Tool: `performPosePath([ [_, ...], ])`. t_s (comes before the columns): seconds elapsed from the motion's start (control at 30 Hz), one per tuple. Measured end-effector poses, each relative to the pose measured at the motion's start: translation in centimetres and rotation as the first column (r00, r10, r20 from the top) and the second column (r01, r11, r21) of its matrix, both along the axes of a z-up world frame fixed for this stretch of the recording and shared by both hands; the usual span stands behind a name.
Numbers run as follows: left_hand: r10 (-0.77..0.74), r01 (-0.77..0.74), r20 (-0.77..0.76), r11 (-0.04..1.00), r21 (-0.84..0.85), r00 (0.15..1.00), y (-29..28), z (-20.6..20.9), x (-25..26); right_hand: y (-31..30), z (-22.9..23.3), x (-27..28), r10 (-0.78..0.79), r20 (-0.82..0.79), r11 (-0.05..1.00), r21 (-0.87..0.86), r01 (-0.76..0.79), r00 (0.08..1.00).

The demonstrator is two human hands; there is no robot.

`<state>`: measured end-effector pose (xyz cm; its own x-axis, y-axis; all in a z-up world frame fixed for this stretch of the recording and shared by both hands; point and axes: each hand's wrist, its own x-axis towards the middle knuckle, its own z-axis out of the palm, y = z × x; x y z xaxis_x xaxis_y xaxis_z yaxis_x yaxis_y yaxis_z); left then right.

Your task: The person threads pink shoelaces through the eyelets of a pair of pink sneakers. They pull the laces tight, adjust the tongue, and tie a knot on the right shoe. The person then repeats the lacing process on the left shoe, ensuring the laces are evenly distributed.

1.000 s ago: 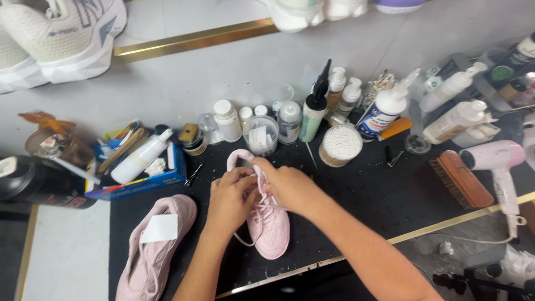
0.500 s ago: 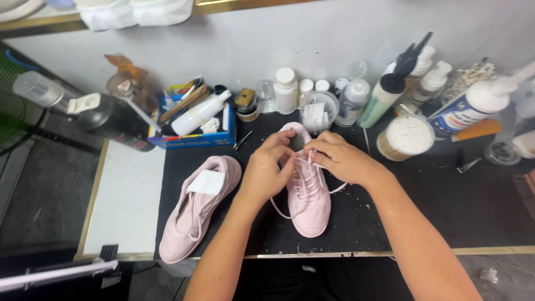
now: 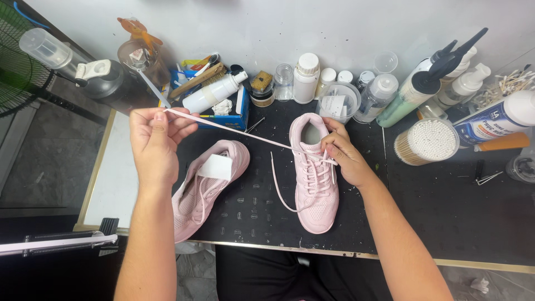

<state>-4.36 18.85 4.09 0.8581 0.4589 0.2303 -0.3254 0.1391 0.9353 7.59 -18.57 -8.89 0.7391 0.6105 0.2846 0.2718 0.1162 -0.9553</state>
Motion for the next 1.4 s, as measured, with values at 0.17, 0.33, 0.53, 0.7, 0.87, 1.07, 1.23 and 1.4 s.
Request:
performPosePath([
  [0.17,0.037,-0.003,0.095,0.944,-0.33,0.995,1.5,-0.5,0.6,0.1,0.7,-0.2,-0.032,0.044,0.999,-0.019,0.033,0.999],
  [0.33,0.032,0.036,0.199,0.944,-0.328,0.979,3.1,0.0,0.7,0.0,2.1,-0.3,-0.029,0.117,0.995,-0.091,0.04,0.993],
  [0.53,0.18,-0.161,0.185,0.981,-0.11,0.966,2.1,1.6,0.6,0.7,2.8,-1.0,-0.053,0.145,0.992,-0.11,0.07,0.988],
  [0.7,0.164,-0.108,-0.051,0.822,0.559,0.985,-3.7,1.9,2.1,0.8,3.2,-2.7,-0.14,0.003,0.99,-0.01,0.14,0.99],
  [0.87,0.014,0.255,-0.292,0.448,0.857,0.956,-11.7,0.9,4.7,1.0,4.5,-7.5,-0.322,0.293,0.916,-0.145,0.375,0.9],
  [1.07,-0.171,0.568,-0.549,0.094,0.817,0.818,-17.0,-1.9,8.3,2.3,5.5,-9.5,-0.316,0.383,0.819,-0.351,0.454,0.868],
  [1.23,-0.215,0.692,-0.671,0.034,0.722,0.71,-16.2,-4.2,9.5,2.5,5.5,-9.1,-0.313,0.392,0.821,-0.346,0.454,0.865],
  [1.4,-0.461,0.765,-0.623,0.24,0.598,0.632,-14.5,-5.3,8.8,2.3,5.1,-8.7,-0.339,0.356,0.838,-0.307,0.451,0.871],
])
